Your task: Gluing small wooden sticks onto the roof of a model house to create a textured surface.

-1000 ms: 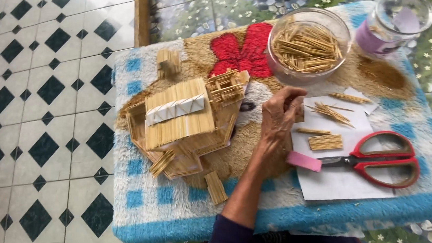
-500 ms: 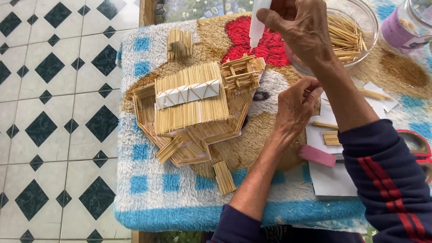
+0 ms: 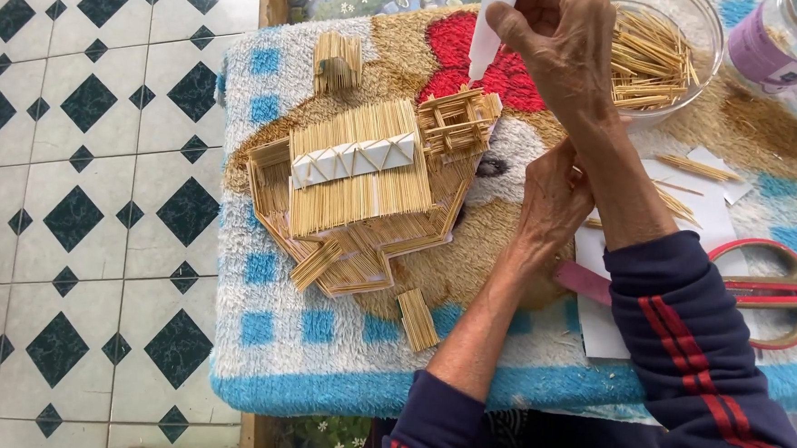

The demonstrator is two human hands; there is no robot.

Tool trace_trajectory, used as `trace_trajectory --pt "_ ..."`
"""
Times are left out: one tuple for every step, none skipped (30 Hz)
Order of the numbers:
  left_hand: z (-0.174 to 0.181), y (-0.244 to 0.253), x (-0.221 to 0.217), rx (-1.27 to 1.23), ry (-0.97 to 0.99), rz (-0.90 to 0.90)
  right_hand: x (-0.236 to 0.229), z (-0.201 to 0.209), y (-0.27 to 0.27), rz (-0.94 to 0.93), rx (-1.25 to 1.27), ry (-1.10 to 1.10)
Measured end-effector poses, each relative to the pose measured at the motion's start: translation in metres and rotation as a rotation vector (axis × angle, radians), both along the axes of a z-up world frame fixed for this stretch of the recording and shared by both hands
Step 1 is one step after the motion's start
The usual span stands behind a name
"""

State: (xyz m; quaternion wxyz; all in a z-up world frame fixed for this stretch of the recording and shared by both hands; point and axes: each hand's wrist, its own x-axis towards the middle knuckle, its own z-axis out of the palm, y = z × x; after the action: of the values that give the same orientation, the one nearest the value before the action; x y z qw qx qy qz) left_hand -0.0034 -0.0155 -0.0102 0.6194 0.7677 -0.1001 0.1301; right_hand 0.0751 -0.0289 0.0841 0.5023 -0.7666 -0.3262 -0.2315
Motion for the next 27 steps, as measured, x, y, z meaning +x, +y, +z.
trace_trajectory --pt "-0.001 0.000 0.000 -0.033 0.000 0.011 0.000 -0.001 0.001 0.001 0.000 -0.004" --pt "-0.001 0.000 0.001 -0.065 0.000 0.023 0.000 -0.002 0.002 0.004 0.000 -0.008" --pt "-0.002 0.000 0.001 -0.065 0.000 0.023 0.001 -0.003 0.002 0.004 0.001 -0.008" --pt "-0.003 0.000 0.001 -0.060 -0.017 0.026 0.001 -0.004 0.002 -0.008 0.004 -0.005" --pt "-0.003 0.000 0.001 -0.055 -0.035 0.030 0.002 -0.005 0.002 -0.020 0.006 -0.002" --pt "-0.003 0.001 0.001 -0.056 -0.033 0.030 0.002 -0.005 0.002 -0.019 0.005 0.000" --pt "-0.002 0.001 0.000 -0.055 -0.022 0.033 0.001 -0.005 0.001 -0.005 0.009 0.001" --pt "-0.001 0.001 0.000 -0.052 -0.013 0.037 0.002 -0.005 0.001 0.010 0.014 0.001" --pt "-0.001 0.001 0.001 -0.053 -0.013 0.038 0.002 -0.004 0.001 0.010 0.013 0.001" --pt "-0.001 0.001 0.001 -0.059 -0.016 0.034 0.002 -0.004 0.002 0.004 0.012 -0.001" --pt "-0.002 0.002 0.000 -0.064 -0.019 0.029 0.002 -0.004 0.002 -0.001 0.010 -0.004" --pt "-0.002 0.001 0.001 -0.065 -0.017 0.030 0.004 -0.007 0.001 0.000 0.009 -0.003" --pt "-0.002 0.001 0.001 -0.062 -0.016 0.040 0.006 -0.011 -0.001 -0.040 -0.008 -0.009" --pt "-0.002 0.001 0.001 -0.059 -0.013 0.048 0.007 -0.015 -0.002 -0.080 -0.026 -0.014" --pt "-0.003 0.001 0.001 -0.060 -0.010 0.049 0.008 -0.016 -0.002 -0.080 -0.026 -0.011" --pt "-0.004 0.000 0.001 -0.064 -0.007 0.047 0.009 -0.018 -0.002 -0.083 -0.026 -0.015" --pt "-0.004 0.000 0.001 -0.069 -0.004 0.045 0.010 -0.019 -0.003 -0.086 -0.026 -0.020" --pt "-0.005 0.000 0.002 -0.069 -0.003 0.045 0.010 -0.020 -0.003 -0.086 -0.026 -0.019" --pt "-0.005 -0.001 0.002 -0.076 -0.007 0.051 0.010 -0.020 -0.003 -0.092 -0.031 -0.011" --pt "-0.006 -0.001 0.003 -0.082 -0.011 0.058 0.010 -0.020 -0.003 -0.097 -0.036 -0.002" --pt "-0.006 0.000 0.002 -0.082 -0.011 0.059 0.010 -0.020 -0.002 -0.095 -0.036 -0.002" --pt "-0.005 0.000 0.002 -0.079 -0.018 0.057 0.009 -0.019 -0.001 -0.080 -0.013 0.015" --pt "-0.004 0.000 0.001 -0.076 -0.026 0.056 0.009 -0.018 0.000 -0.064 0.011 0.032" --pt "-0.005 0.000 0.001 -0.077 -0.024 0.057 0.009 -0.019 -0.001 -0.063 0.010 0.034" --pt "-0.005 0.000 0.001 -0.072 -0.021 0.052 0.009 -0.019 -0.002 -0.083 -0.022 0.014" --pt "-0.006 0.000 0.001 -0.066 -0.018 0.046 0.009 -0.020 -0.003 -0.104 -0.054 -0.006" --pt "-0.006 0.000 0.001 -0.066 -0.018 0.047 0.010 -0.021 -0.002 -0.103 -0.053 -0.005"
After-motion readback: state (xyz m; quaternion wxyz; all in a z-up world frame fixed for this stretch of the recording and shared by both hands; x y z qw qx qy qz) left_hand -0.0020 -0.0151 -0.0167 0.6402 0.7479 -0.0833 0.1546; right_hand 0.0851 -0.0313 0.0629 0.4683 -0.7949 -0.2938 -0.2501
